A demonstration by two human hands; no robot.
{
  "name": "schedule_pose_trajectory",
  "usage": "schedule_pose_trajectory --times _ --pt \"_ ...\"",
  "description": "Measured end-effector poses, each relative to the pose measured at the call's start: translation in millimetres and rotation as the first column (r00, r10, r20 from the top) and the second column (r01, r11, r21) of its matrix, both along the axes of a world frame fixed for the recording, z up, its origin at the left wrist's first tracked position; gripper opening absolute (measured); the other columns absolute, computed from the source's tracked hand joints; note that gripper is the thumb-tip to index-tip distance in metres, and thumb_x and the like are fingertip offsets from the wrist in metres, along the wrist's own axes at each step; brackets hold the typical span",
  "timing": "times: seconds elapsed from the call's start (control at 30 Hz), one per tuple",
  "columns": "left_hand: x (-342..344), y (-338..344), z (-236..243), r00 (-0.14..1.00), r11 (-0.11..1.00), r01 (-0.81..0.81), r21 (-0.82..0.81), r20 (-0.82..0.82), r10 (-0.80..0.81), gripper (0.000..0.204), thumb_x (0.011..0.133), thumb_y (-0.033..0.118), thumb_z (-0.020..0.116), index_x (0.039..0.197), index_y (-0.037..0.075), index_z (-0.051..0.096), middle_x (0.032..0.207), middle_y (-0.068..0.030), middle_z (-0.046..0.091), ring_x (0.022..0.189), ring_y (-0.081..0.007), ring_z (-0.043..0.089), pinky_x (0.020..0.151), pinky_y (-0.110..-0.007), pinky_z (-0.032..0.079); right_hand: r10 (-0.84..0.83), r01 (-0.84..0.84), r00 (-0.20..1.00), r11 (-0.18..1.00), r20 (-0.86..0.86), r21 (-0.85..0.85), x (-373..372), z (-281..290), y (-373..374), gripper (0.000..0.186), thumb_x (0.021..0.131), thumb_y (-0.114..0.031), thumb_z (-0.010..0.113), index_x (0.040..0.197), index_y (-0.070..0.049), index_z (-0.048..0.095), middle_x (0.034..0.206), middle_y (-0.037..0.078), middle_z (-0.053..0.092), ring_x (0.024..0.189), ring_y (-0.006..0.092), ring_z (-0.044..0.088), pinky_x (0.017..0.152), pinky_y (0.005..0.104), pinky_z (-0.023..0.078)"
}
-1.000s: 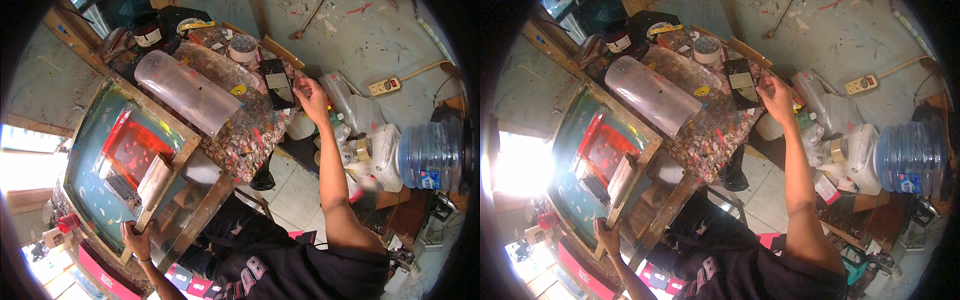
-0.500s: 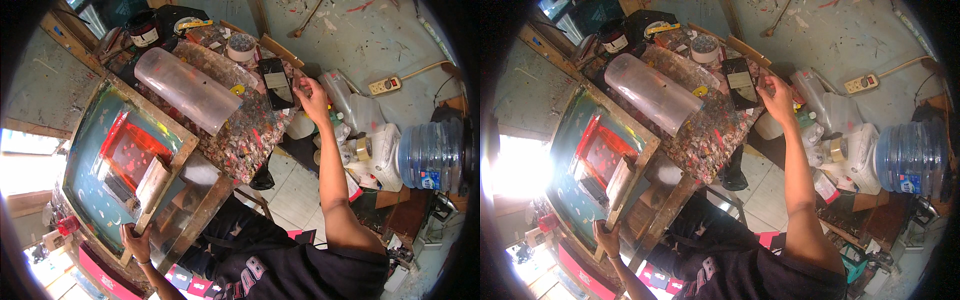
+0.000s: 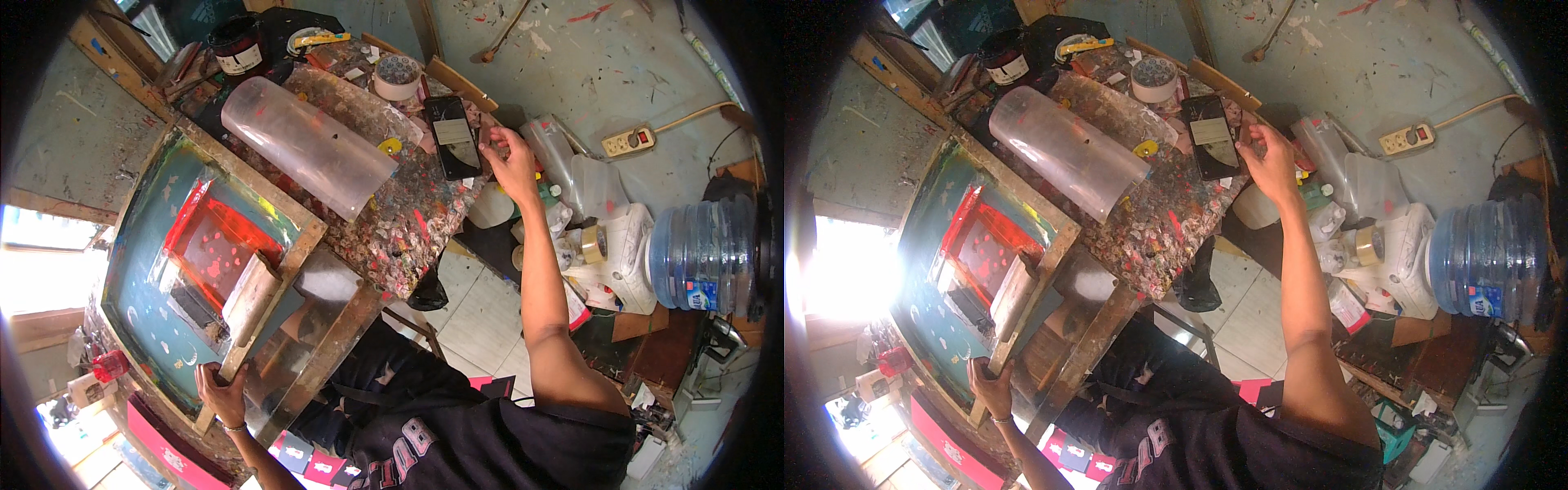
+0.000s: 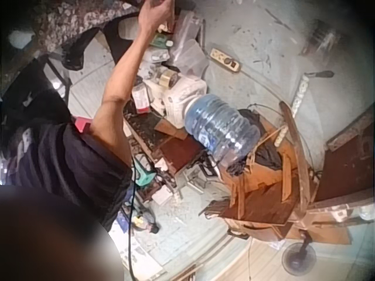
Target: The person performs screen printing on small rectangular cards using a squeegee to pull red ink across a mesh screen. They repeatedly place cards under the screen, apply ink, and stack the finished cards on the floor.
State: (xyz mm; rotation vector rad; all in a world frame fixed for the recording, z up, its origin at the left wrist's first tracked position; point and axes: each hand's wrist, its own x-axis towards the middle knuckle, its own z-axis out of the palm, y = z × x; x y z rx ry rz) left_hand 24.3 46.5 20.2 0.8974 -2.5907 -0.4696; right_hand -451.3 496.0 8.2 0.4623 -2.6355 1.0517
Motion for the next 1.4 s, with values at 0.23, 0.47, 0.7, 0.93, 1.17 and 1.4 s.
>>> schedule_pose_trajectory --times 0.23,0.47,0.7,0.93,1.17,1.4 --pt "0 0 2 0.999 0.999 -0.027 0.031 0.035 0.026 0.054 0.062 0.024 0.094 0.086 0.0 0.053 0.083 -0.0137 0.052 0.081 -0.0358 0.053 0.075 -0.045 0.043 0.001 -0.001 1.0 1.0 0.001 -0.006 -1 -1 1 0.042 0.087 -0.02 0.08 0.119 0.002 0.066 0.115 0.016 0.073 0.099 0.0279 0.068 0.092 0.04 0.054" --pt "4 -1 -1 0.999 1.0 -0.016 0.022 0.036 0.015 0.053 0.063 0.024 0.094 0.086 0.0 0.053 0.084 -0.0138 0.053 0.081 -0.0357 0.054 0.074 -0.045 0.043 -0.005 0.005 1.0 1.0 0.013 0.015 2 0 1 0.044 0.088 -0.024 0.08 0.122 0.001 0.066 0.116 0.015 0.072 0.102 0.0279 0.067 0.093 0.0412 0.053" --pt "2 2 2 1.0 1.0 0.006 0.014 -0.02 -0.006 0.05 0.065 0.023 0.093 0.087 0.0 0.054 0.084 -0.0129 0.053 0.081 -0.0351 0.054 0.074 -0.045 0.043 -0.07 0.066 0.995 0.997 0.077 0.049 2 6 -17 0.054 0.086 -0.034 0.081 0.123 0.002 0.064 0.113 0.018 0.072 0.102 0.0323 0.069 0.091 0.0428 0.053" --pt "0 6 5 0.999 0.999 0.016 -0.031 -0.05 -0.017 0.051 0.065 0.028 0.094 0.087 0.001 0.056 0.085 -0.0134 0.055 0.085 -0.0354 0.056 0.076 -0.046 0.045 -0.229 0.18 0.966 0.928 0.119 0.328 10 -6 -70 0.099 0.079 -0.062 0.08 0.135 0.015 0.05 0.143 0.036 0.05 0.137 0.0461 0.048 0.107 0.0539 0.046" --pt "1 5 -3 0.997 0.997 0.026 -0.071 -0.076 -0.031 0.053 0.067 0.037 0.093 0.088 0.003 0.058 0.086 -0.0127 0.055 0.087 -0.0348 0.057 0.078 -0.046 0.046 -0.344 0.279 0.917 0.914 0.201 0.295 -5 -13 -75 0.106 0.073 -0.055 0.085 0.145 0.011 0.043 0.15 0.033 0.046 0.141 0.0449 0.045 0.113 0.0553 0.041" --pt "8 1 -7 0.992 0.995 0.033 -0.099 -0.115 -0.045 0.051 0.068 0.039 0.09 0.087 0.005 0.058 0.087 -0.0117 0.056 0.089 -0.0355 0.057 0.082 -0.047 0.048 -0.159 0.181 0.982 0.952 -0.105 0.246 -28 -35 -72 0.1 0.075 -0.053 0.082 0.154 -0.005 0.045 0.153 0.029 0.047 0.144 0.043 0.043 0.123 0.0512 0.029"
